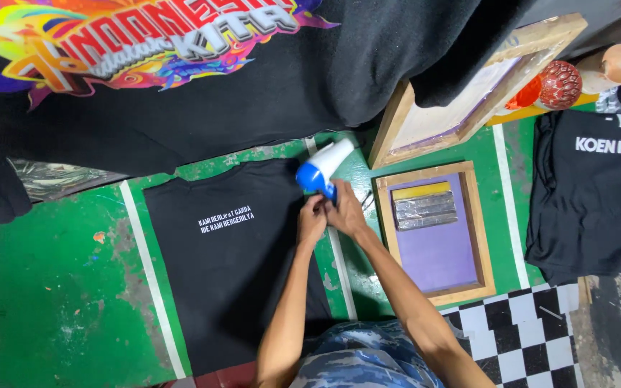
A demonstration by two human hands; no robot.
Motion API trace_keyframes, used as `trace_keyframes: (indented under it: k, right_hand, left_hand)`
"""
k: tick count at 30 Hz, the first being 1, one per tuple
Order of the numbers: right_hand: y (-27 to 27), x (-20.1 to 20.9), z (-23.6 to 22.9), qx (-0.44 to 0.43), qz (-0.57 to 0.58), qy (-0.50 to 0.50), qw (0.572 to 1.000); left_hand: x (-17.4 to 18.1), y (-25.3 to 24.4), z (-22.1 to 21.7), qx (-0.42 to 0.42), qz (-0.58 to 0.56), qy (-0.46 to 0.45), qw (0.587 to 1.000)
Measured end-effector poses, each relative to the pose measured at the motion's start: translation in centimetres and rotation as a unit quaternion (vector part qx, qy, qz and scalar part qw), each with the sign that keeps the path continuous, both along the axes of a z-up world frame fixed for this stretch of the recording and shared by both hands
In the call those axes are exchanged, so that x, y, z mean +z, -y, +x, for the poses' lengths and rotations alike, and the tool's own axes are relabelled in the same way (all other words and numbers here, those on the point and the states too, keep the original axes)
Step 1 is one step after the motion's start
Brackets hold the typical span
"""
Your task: The person uses a blue hairdryer to dry a black t-shirt that is laid flat on a green table. The person holds the hairdryer in their right hand and moves it over the printed text on the shirt while using their left hand to hold the fabric in place.
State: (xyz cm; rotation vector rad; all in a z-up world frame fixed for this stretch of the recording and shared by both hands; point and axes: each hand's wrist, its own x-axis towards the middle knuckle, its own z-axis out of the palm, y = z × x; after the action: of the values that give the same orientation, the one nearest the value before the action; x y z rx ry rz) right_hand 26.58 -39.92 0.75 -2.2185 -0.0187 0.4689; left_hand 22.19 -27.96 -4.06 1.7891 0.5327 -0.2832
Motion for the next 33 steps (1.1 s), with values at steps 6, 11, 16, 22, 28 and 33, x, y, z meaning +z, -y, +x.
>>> trace_keyframes:
  k: [6,11,16,22,28,33]
  right_hand:
    - [0.9,2.7,-10.4,0.017,0.023,-0.006,1.0]
    - [1.3,4.1,-17.2,0.015,0.003,-0.029,0.999]
    - [0.8,5.0,-19.7,0.023,0.015,0.006,1.0]
    - [0.2,7.6,-21.2,0.024,0.057,0.079,0.995]
    - [0.1,8.8,-22.9,0.008,0.087,0.022,0.996]
    - [1.1,9.2,-24.0,0.015,0.118,0.028,0.993]
  left_hand:
    - [-2.1,-1.1,-8.2,-0.013,-0.01,0.004,1.0]
    - [-0.2,-2.1,-14.5,0.0,-0.023,0.031,0.999]
    - [1.5,-1.7,-17.9,0.017,-0.035,0.054,0.998]
    - [3.6,-1.7,-19.8,0.035,-0.051,0.088,0.994]
    - [-0.5,-1.5,-23.3,0.082,-0.098,0.099,0.987]
    - [-1.5,0.0,-25.2,0.13,-0.132,0.114,0.976]
